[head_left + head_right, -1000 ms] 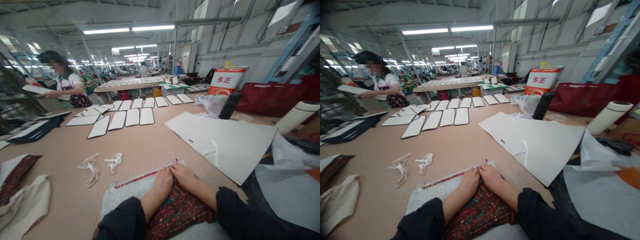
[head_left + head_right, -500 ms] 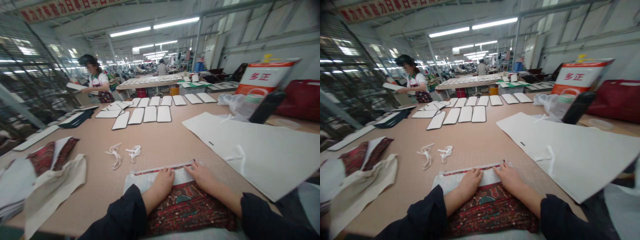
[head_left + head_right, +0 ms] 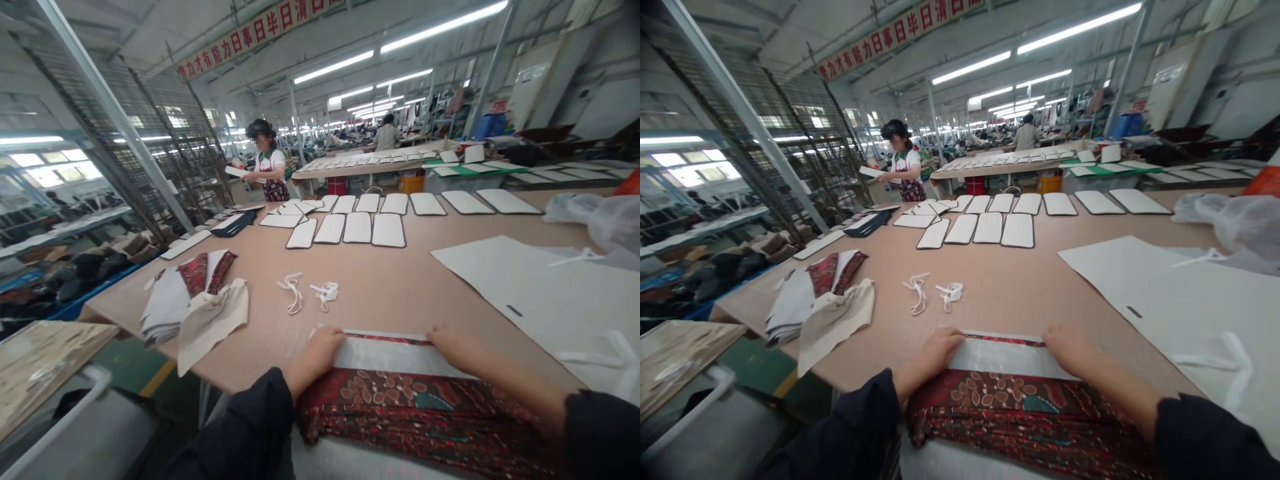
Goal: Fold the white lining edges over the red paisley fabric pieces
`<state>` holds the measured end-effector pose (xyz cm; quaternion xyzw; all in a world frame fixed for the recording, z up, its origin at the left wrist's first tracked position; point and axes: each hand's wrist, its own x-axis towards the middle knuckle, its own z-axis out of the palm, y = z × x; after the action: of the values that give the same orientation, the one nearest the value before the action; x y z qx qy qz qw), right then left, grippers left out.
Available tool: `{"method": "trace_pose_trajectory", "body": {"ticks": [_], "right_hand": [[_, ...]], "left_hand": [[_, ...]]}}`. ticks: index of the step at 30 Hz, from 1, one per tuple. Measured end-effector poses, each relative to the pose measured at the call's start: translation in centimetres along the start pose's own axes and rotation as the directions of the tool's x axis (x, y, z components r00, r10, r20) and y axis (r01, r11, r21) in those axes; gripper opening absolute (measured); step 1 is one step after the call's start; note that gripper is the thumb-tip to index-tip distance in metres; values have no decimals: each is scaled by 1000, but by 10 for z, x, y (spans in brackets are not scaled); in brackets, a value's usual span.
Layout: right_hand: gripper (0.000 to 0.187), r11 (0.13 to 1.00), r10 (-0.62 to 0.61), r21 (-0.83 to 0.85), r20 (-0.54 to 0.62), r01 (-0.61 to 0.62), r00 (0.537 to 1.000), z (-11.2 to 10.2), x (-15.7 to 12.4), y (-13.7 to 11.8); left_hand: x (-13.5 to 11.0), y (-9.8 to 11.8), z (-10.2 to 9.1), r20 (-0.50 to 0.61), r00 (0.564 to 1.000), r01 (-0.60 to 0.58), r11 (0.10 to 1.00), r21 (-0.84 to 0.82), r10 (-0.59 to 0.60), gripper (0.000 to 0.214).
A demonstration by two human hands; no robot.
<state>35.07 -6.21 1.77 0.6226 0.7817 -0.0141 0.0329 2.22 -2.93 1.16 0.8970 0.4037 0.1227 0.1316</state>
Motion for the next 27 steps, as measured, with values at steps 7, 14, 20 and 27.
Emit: {"method": "trace_pose_trajectory", "body": {"ticks": [7,14,20,27], "right_hand": [[21,943,-216,265,18,204,976,-20,75,-147],[12,932,-132,337,-25,133,991,2,106,-175],[6,780,-225,565,-151,270,963,11,99,-163],[34,407,-260,856,-226,318,939,24,125,-169]], "left_hand": [[-17,-42,11,-313,868,381,921,-74,-385,21],[-14,-42,17,-341,798,474,867,-150,-496,19],[-14,-40,18,-392,777,399,867,-300,-493,22],[-8,-50,27,-286,765,370,757,-539,-577,31]]}}
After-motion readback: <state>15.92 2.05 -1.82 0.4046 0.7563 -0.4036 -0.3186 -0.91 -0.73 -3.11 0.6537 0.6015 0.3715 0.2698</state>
